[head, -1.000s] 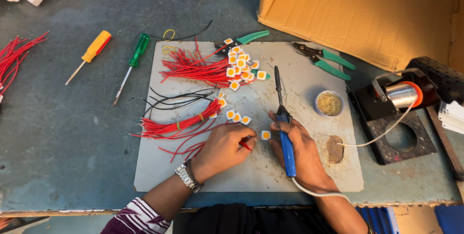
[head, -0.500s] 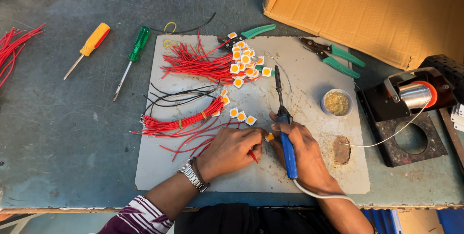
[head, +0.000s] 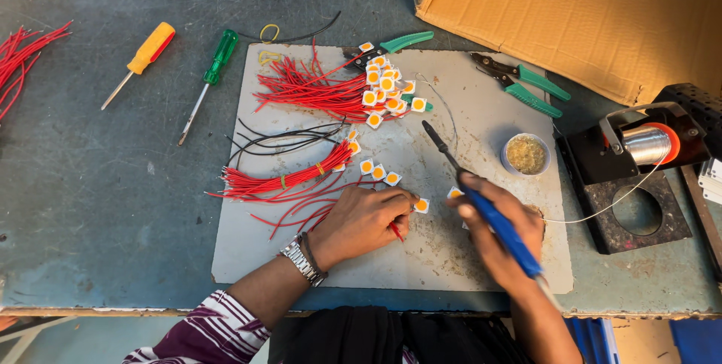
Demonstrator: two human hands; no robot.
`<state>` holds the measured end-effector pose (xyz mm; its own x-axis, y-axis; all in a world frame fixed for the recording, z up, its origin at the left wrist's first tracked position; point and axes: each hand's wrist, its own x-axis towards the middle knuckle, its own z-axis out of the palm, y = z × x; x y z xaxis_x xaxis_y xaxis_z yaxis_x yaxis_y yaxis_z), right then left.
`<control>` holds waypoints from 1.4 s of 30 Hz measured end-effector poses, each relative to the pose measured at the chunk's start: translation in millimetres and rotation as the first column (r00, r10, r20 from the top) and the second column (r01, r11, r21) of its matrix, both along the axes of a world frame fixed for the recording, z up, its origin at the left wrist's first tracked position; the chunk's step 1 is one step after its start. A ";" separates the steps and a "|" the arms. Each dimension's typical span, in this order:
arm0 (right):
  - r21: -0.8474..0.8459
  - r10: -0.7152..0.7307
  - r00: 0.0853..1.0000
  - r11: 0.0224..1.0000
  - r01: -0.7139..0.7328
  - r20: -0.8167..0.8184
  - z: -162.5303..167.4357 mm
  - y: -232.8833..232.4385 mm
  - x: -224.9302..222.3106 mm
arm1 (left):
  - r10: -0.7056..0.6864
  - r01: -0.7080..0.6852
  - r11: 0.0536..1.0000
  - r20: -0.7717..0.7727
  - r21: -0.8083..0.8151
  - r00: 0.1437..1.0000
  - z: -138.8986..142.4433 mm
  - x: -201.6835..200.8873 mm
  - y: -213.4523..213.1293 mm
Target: The person solders red wires to small square LED modules using a soldering iron and solder wire. They then dip the wire ends into a small container of flux and continue soldering additional units.
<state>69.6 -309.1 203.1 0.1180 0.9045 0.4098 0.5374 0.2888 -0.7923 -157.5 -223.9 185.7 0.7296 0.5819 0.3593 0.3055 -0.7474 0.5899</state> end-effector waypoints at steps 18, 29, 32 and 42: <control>-0.125 -0.176 0.977 0.979 0.162 -0.117 42.6 -18.9 26.2 | 0.002 -0.002 1.000 -0.017 0.003 1.000 -0.2 8.5 10.7; -0.185 -0.149 0.989 0.972 0.147 0.000 55.2 13.2 26.8 | 0.028 -0.025 0.998 -0.046 0.052 0.999 2.4 14.4 30.4; -0.162 -0.124 0.992 0.979 0.126 0.027 60.4 21.9 38.8 | 0.026 -0.022 0.998 -0.066 0.051 0.998 4.2 30.1 38.5; -0.157 -0.178 0.984 0.972 0.174 -0.011 67.2 29.6 31.4 | 0.026 -0.023 0.999 -0.068 0.040 0.997 8.0 20.8 52.0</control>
